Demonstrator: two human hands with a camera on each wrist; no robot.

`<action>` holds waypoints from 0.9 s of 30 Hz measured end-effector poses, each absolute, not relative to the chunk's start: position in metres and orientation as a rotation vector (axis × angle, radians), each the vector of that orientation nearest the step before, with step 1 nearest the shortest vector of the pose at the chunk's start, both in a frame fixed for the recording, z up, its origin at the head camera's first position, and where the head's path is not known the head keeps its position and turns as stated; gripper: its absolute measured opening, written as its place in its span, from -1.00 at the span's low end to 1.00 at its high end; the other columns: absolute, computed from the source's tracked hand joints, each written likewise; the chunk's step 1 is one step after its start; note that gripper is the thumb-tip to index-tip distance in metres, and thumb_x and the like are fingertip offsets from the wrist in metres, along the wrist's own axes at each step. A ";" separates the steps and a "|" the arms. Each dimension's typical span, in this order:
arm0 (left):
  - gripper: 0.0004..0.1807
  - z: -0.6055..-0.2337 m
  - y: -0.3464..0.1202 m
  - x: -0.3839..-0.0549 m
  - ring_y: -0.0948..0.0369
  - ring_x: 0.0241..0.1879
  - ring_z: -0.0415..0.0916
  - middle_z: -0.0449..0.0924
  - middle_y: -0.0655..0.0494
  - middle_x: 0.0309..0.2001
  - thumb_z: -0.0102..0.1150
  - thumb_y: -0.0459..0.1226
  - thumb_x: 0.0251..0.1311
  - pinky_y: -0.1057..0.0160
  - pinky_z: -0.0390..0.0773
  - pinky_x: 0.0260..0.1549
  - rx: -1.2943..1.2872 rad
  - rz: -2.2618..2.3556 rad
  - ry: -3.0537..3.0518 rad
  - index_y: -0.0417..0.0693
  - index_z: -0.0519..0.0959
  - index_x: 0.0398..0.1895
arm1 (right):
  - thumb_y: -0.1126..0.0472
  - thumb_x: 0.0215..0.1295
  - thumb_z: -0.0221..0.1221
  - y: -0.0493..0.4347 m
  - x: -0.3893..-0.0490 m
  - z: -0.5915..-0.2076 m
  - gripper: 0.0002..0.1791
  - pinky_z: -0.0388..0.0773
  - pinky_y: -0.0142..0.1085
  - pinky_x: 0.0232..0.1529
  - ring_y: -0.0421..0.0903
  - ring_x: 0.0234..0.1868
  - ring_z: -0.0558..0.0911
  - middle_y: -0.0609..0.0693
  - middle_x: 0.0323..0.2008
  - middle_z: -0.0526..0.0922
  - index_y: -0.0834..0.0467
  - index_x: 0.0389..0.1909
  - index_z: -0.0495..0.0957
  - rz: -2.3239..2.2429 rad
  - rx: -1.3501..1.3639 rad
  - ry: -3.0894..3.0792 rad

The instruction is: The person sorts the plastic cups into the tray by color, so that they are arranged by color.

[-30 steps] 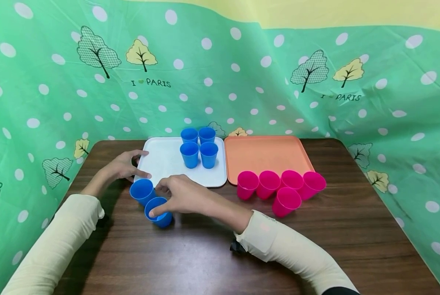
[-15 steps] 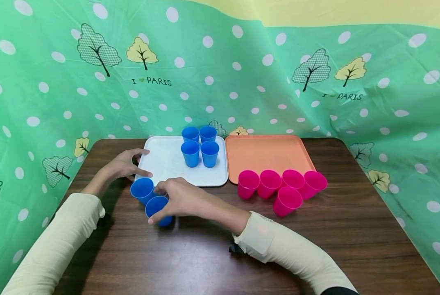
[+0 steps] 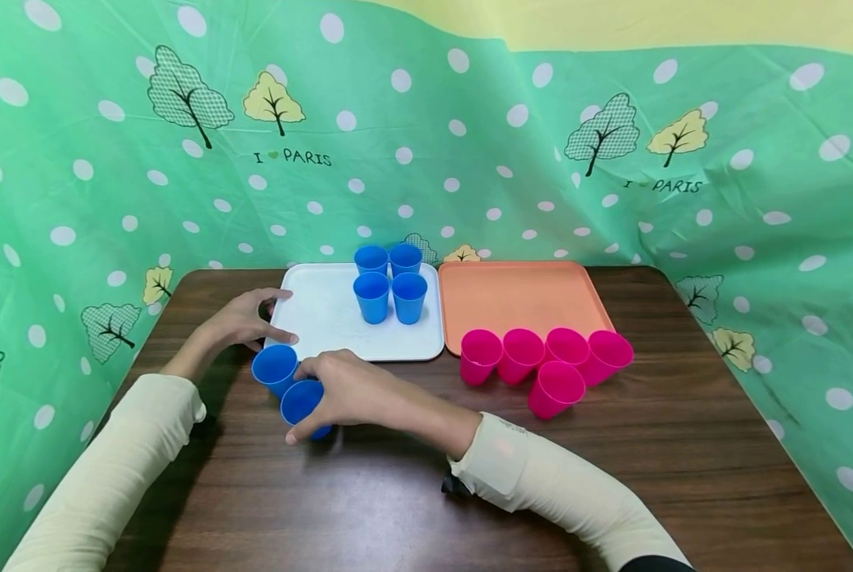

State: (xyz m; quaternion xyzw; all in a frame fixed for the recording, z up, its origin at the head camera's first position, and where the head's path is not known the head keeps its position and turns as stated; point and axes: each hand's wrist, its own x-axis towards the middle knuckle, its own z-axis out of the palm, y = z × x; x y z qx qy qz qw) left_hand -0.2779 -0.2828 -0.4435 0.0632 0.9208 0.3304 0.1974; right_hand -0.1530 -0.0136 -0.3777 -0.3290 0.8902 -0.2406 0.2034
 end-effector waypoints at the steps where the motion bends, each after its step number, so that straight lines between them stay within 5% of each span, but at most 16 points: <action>1: 0.19 -0.443 -0.283 -0.278 0.00 -0.13 0.60 0.43 -0.29 0.21 0.72 0.01 0.24 0.01 0.92 -0.24 0.176 0.924 2.574 -0.15 0.23 0.79 | -0.30 0.20 0.65 -0.014 -0.153 -0.378 -0.04 0.79 -0.32 0.25 -0.12 0.29 0.76 0.01 0.35 0.77 0.09 0.51 0.61 -0.668 -0.919 2.484; 27: 0.18 -0.442 -0.278 -0.284 -0.06 -0.06 0.56 0.37 -0.30 0.22 0.76 -0.10 0.20 0.00 0.92 -0.22 0.086 0.952 2.532 -0.14 0.24 0.79 | -0.14 0.23 0.67 -0.001 -0.157 -0.378 -0.09 0.82 -0.15 0.29 -0.01 0.37 0.73 0.01 0.40 0.74 0.04 0.55 0.57 -0.664 -0.807 2.489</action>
